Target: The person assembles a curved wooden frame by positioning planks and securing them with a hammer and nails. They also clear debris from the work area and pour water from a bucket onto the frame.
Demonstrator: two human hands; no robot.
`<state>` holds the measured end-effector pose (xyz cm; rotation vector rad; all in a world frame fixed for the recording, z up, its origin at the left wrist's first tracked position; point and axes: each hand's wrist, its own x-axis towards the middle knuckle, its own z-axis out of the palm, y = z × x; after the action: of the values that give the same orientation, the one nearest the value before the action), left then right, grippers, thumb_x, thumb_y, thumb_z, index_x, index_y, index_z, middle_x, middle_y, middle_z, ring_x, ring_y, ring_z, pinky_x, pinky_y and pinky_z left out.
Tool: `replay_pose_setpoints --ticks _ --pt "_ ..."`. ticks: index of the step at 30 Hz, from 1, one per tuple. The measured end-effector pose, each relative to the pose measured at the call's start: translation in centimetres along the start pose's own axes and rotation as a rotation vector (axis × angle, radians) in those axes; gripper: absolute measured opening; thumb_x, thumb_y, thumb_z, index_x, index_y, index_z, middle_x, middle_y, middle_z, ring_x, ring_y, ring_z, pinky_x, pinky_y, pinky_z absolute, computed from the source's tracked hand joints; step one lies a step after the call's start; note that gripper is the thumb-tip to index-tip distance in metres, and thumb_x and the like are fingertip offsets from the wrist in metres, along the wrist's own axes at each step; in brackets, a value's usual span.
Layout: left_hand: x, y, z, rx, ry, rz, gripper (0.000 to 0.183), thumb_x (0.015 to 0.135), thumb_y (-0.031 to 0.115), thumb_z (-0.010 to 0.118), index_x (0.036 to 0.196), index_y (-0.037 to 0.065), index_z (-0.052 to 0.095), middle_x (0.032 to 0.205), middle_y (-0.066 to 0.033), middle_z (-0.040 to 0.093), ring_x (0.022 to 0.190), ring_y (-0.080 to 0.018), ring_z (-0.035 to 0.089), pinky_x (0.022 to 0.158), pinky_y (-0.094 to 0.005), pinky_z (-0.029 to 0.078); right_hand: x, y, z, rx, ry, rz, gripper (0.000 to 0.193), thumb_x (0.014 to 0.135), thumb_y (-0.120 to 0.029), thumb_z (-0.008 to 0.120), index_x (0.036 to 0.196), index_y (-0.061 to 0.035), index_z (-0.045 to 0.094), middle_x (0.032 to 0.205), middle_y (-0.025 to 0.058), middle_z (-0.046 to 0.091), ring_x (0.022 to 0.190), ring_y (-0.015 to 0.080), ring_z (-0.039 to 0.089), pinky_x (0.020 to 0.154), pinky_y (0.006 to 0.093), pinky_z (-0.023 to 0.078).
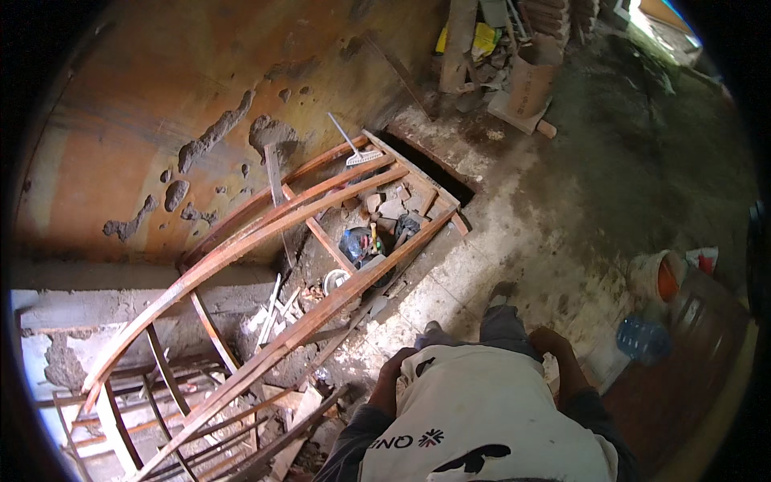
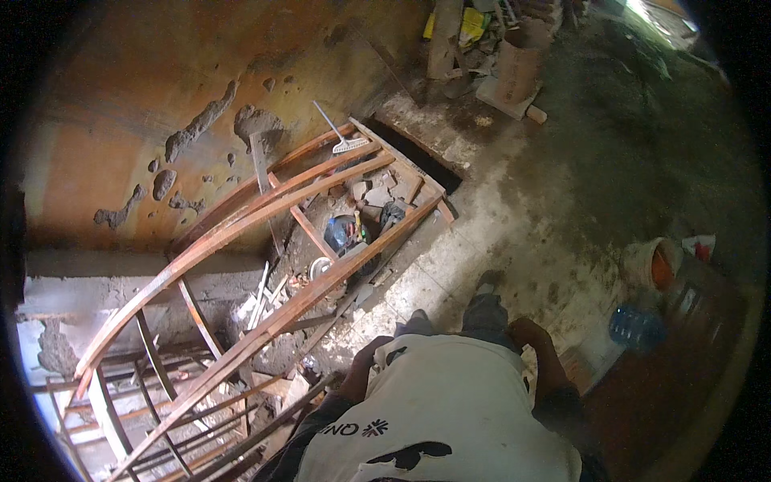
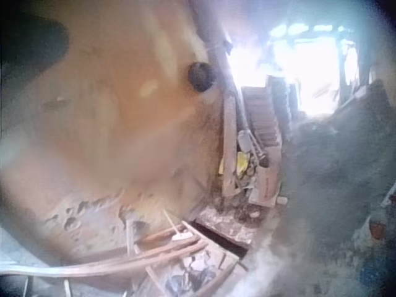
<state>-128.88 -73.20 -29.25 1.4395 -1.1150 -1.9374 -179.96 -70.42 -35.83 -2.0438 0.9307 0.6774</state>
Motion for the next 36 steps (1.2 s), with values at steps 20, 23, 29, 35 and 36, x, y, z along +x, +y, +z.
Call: replay_pose_setpoints --ticks 20,23,29,35,36 --pt "15.7 8.3 7.7 0.331 0.101 -0.476 0.053 0.100 0.047 0.063 0.100 -0.005 0.071 0.093 -0.0173 0.072 0.093 -0.0282 0.068 0.081 -0.0398 0.054 2.6 14.4 -15.4 0.491 -0.402 0.356 0.039 0.087 -0.026 0.070 0.125 -0.0203 0.067 0.089 0.0134 0.073 0.084 0.0290 0.075 0.067 0.0419 0.061" --pt "20.3 6.3 6.4 0.630 -0.027 -0.508 0.054 0.098 0.052 0.062 0.102 -0.001 0.073 0.104 -0.0159 0.074 0.098 -0.0304 0.068 0.085 -0.0406 0.052 2.7 15.0 -19.1 0.465 -0.413 0.344 0.040 0.092 -0.024 0.067 0.132 -0.0203 0.064 0.094 0.0141 0.074 0.085 0.0275 0.075 0.068 0.0398 0.062" --pt "23.5 4.7 2.2 0.572 -0.189 -0.385 0.040 0.097 0.042 0.060 0.111 0.007 0.074 0.112 -0.0170 0.073 0.109 -0.0335 0.068 0.089 -0.0413 0.053 4.5 17.1 -23.8 -0.035 -0.159 -0.103 0.014 0.091 -0.017 0.062 0.099 -0.0107 0.071 0.089 0.0162 0.072 0.083 0.0366 0.071 0.075 0.0474 0.057" --pt "22.7 9.3 2.1 0.489 -0.184 -0.364 0.033 0.094 0.031 0.063 0.107 0.002 0.073 0.104 -0.0178 0.075 0.098 -0.0309 0.072 0.083 -0.0402 0.054 3.4 19.1 -29.2 0.004 -0.116 -0.213 0.015 0.090 -0.016 0.060 0.088 -0.0101 0.073 0.087 0.0124 0.072 0.084 0.0341 0.071 0.077 0.0451 0.057" --pt "22.5 10.0 2.3 0.512 -0.200 -0.281 0.033 0.094 0.030 0.063 0.107 0.002 0.073 0.103 -0.0178 0.075 0.097 -0.0303 0.072 0.082 -0.0399 0.054 2.7 19.4 -30.0 -0.015 -0.134 -0.252 0.014 0.089 -0.015 0.060 0.089 -0.0103 0.073 0.087 0.0119 0.072 0.083 0.0337 0.071 0.077 0.0449 0.057"
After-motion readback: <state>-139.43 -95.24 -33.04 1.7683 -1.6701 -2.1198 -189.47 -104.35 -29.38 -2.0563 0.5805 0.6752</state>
